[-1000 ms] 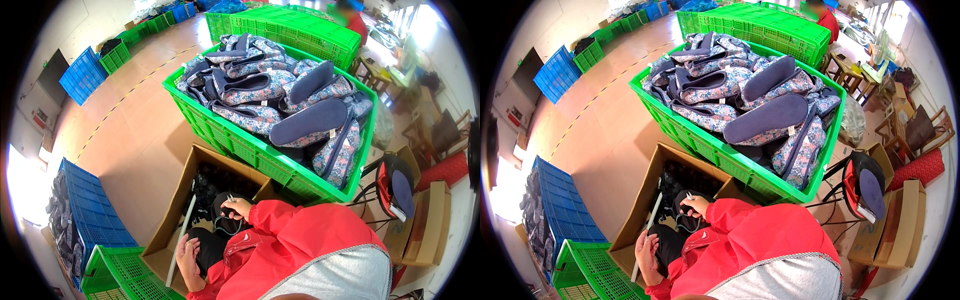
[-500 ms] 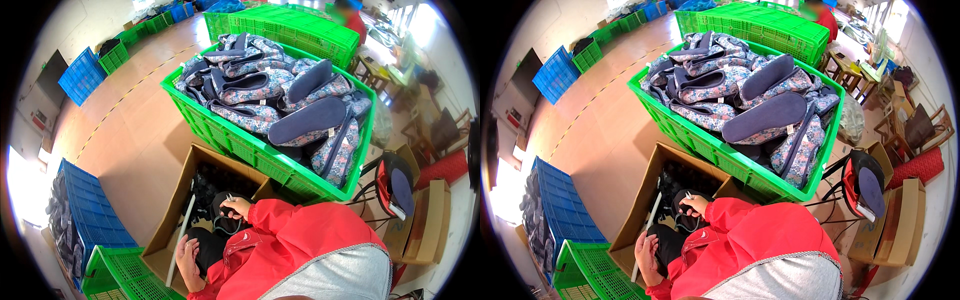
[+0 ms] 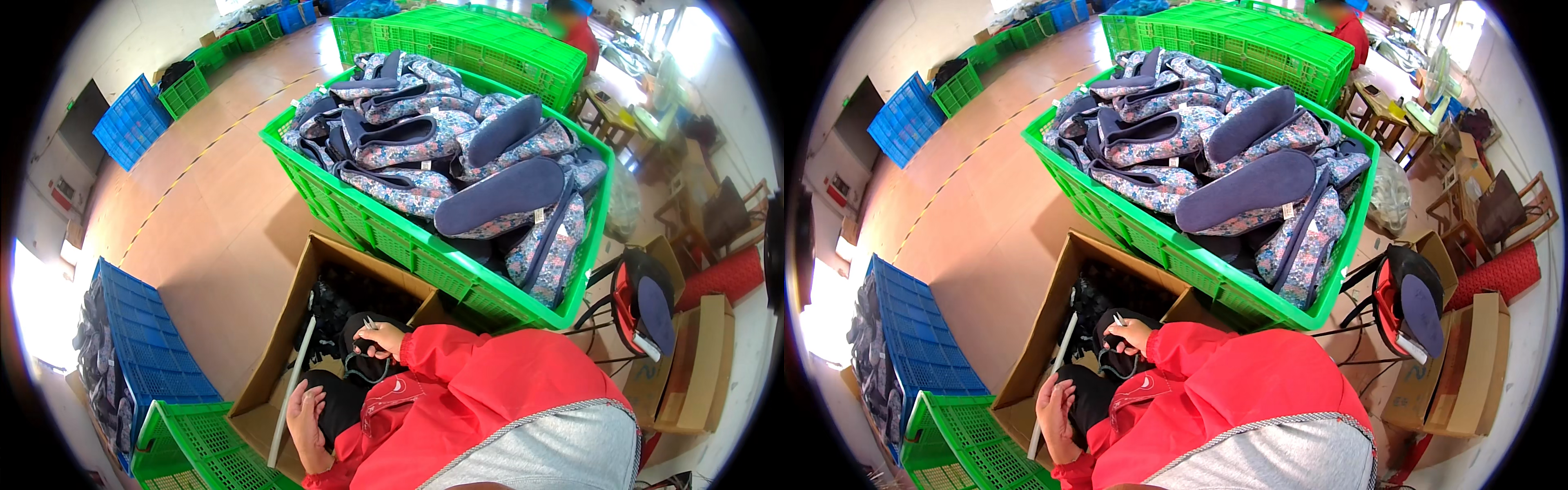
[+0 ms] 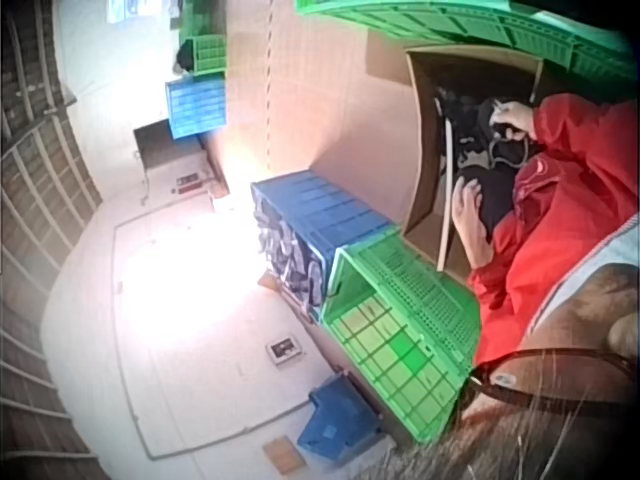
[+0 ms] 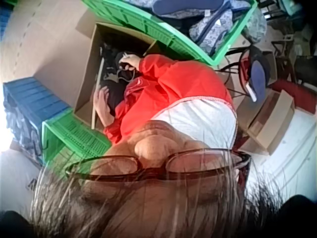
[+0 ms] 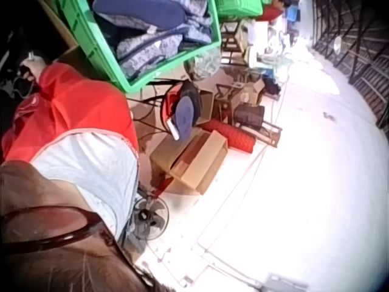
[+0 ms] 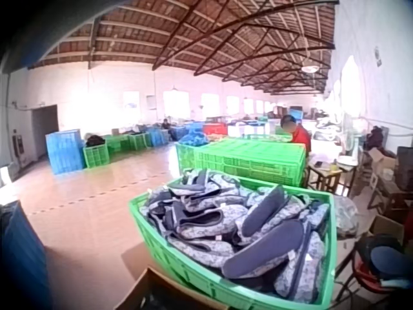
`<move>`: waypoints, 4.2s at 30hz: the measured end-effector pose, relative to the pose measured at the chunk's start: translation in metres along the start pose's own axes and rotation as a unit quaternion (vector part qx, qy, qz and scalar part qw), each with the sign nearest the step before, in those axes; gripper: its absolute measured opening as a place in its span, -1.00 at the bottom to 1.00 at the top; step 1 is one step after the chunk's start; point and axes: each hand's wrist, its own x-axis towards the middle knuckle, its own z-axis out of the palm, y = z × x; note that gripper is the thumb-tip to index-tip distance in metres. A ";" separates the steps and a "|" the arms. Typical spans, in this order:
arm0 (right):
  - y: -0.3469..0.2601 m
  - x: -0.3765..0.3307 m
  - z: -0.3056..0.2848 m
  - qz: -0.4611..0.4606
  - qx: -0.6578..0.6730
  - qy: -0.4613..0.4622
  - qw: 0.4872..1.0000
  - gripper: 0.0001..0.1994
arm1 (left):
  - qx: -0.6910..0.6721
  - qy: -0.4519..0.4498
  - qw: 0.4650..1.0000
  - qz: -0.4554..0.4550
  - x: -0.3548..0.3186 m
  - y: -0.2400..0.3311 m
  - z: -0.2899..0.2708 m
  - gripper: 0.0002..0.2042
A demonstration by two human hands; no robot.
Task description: The person sits inside a cardboard box and repeatedly picks up floral-patterned slippers from a green crate. They inspect the soles and uppers of the slippers, turning them over in their hands, and then place them back into the crate or box.
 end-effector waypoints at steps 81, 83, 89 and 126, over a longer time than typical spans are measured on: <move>-0.005 -0.071 0.076 -0.028 -0.057 -0.105 0.992 -0.75 | 0.457 -0.101 0.652 0.597 0.034 0.031 -0.015 -0.84; 0.003 -0.069 0.090 -0.003 -0.064 -0.103 0.993 -0.74 | 0.464 -0.105 0.651 0.591 0.029 0.021 -0.026 -0.84; 0.034 -0.075 0.097 0.031 -0.100 -0.090 0.990 -0.76 | 0.486 -0.114 0.641 0.583 0.017 -0.014 -0.049 -0.82; 0.035 -0.033 0.079 -0.178 -0.529 -0.146 0.817 -0.75 | 0.397 -0.043 0.855 0.332 -0.011 -0.046 -0.019 -0.67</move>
